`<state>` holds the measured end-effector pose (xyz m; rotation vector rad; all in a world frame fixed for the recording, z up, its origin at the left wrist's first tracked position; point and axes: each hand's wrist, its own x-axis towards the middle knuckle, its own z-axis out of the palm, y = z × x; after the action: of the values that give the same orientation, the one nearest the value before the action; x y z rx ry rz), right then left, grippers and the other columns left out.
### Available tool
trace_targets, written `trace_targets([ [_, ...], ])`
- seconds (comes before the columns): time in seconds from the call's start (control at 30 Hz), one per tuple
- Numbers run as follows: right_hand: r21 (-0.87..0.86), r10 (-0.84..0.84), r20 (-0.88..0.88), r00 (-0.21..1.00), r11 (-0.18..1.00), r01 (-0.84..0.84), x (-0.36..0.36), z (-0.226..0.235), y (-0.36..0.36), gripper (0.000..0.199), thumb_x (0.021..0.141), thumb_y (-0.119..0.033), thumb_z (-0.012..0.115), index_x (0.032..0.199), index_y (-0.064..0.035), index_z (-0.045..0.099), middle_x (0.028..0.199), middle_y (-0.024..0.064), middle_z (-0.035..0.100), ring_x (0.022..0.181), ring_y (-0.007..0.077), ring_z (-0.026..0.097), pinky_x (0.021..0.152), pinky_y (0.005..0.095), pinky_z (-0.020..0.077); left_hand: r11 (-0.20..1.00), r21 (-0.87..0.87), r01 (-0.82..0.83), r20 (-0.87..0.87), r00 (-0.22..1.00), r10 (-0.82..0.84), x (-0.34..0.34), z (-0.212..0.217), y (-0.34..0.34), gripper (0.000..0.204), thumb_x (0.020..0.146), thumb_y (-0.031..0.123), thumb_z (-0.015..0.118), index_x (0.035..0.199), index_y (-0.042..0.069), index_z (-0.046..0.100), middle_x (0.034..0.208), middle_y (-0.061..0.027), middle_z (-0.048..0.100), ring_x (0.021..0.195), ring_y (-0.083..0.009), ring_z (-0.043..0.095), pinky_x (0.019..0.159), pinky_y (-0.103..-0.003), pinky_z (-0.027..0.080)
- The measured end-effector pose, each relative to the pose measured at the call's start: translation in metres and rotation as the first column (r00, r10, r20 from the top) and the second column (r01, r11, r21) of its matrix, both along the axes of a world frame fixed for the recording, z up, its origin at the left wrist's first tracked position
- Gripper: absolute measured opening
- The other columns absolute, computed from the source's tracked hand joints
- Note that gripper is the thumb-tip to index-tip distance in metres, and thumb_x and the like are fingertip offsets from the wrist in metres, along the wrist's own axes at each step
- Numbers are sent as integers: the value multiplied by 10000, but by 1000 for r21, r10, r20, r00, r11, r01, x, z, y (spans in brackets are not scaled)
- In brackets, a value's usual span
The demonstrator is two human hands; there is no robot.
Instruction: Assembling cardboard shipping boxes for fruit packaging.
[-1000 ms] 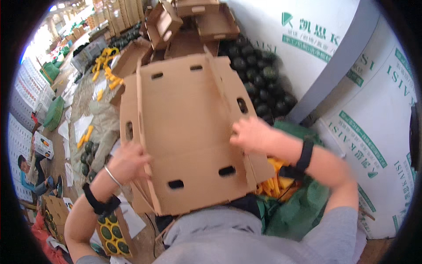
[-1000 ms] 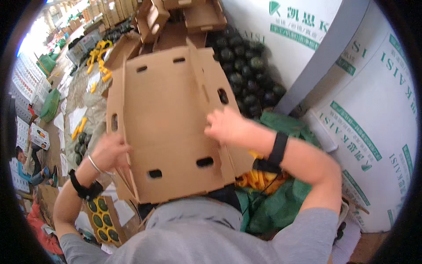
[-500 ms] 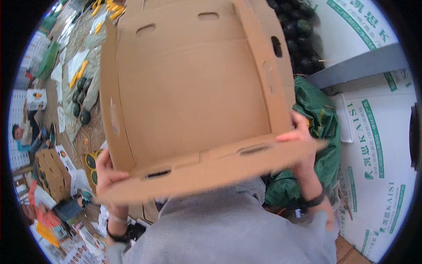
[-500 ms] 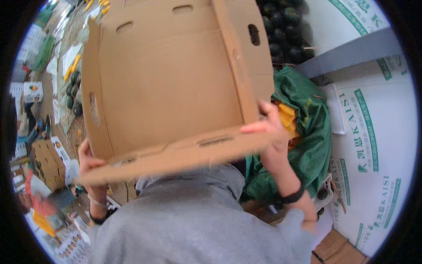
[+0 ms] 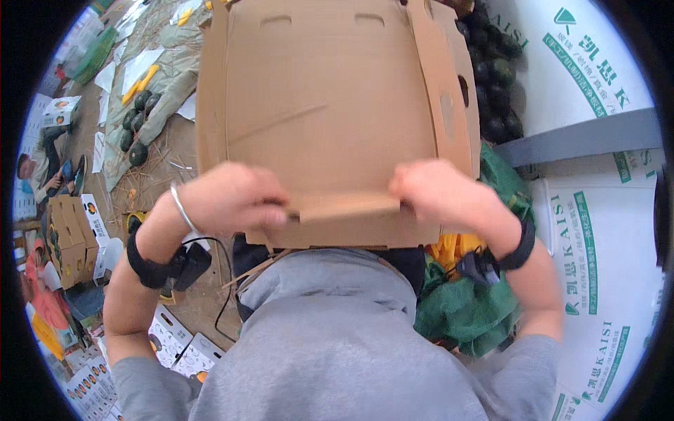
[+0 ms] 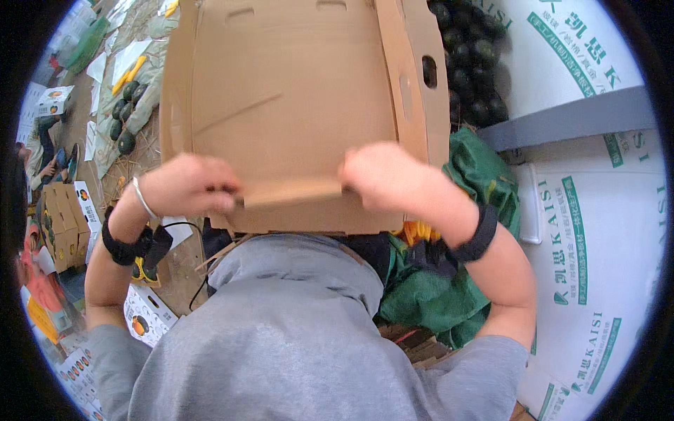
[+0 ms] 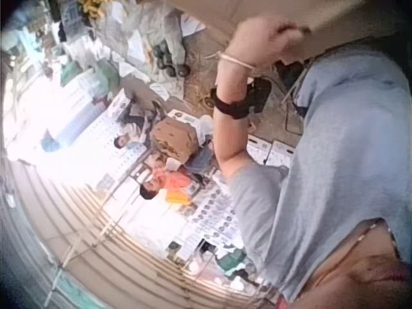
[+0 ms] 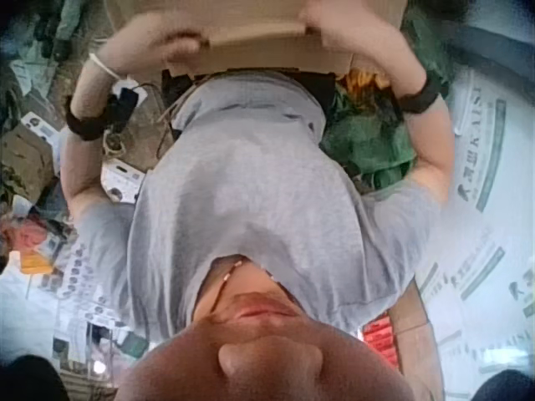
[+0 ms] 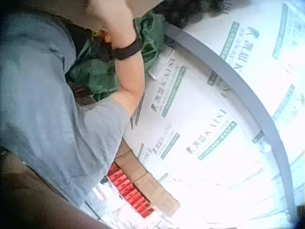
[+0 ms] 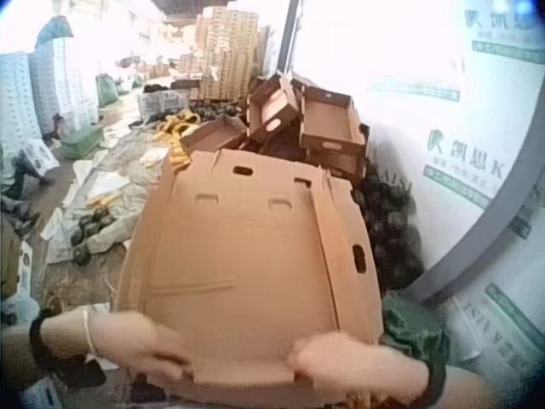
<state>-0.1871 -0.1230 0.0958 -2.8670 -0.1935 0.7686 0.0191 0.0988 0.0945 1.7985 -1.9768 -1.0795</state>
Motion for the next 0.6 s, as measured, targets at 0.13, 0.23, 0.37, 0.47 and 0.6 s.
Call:
trace_targets([
  [0.13,77,56,-50,997,996,-52,-34,-9,21,123,648,-63,600,766,-42,576,807,121,557,811,315,581,666,403,502,992,-108,63,48,997,-58,-51,-17,36,389,748,290,622,1001,0,568,786,-168,582,761,-349,593,682,-421,492],
  [0.23,82,17,-37,999,997,-14,-36,-17,32,139,643,-49,603,778,-43,570,818,106,549,822,310,576,686,390,502,971,171,166,43,984,-176,-53,-23,37,385,738,205,610,1051,-6,533,825,-172,586,793,-347,597,683,-422,494],
  [0.37,183,-92,119,989,981,69,-39,5,18,315,630,-20,611,939,-79,602,877,81,579,853,301,582,698,380,501,998,-57,-11,-59,998,8,-45,30,37,438,745,143,578,1155,7,505,990,-196,588,988,-335,563,811,-381,473],
  [0.47,441,-702,424,572,712,547,-56,14,-15,401,741,-14,608,1136,-61,560,931,122,636,752,208,621,697,313,500,454,-514,-728,-627,680,380,-34,85,52,452,832,200,516,1214,-40,484,1277,-181,489,1184,-297,465,1033,-429,313],
  [0.6,536,-824,566,-6,362,763,-78,17,-41,227,809,-163,623,923,34,624,813,152,664,695,237,644,613,333,495,224,-550,-804,-698,590,405,35,77,50,454,883,213,471,1273,-15,430,1269,-181,481,1204,-270,452,1013,-409,343],
])
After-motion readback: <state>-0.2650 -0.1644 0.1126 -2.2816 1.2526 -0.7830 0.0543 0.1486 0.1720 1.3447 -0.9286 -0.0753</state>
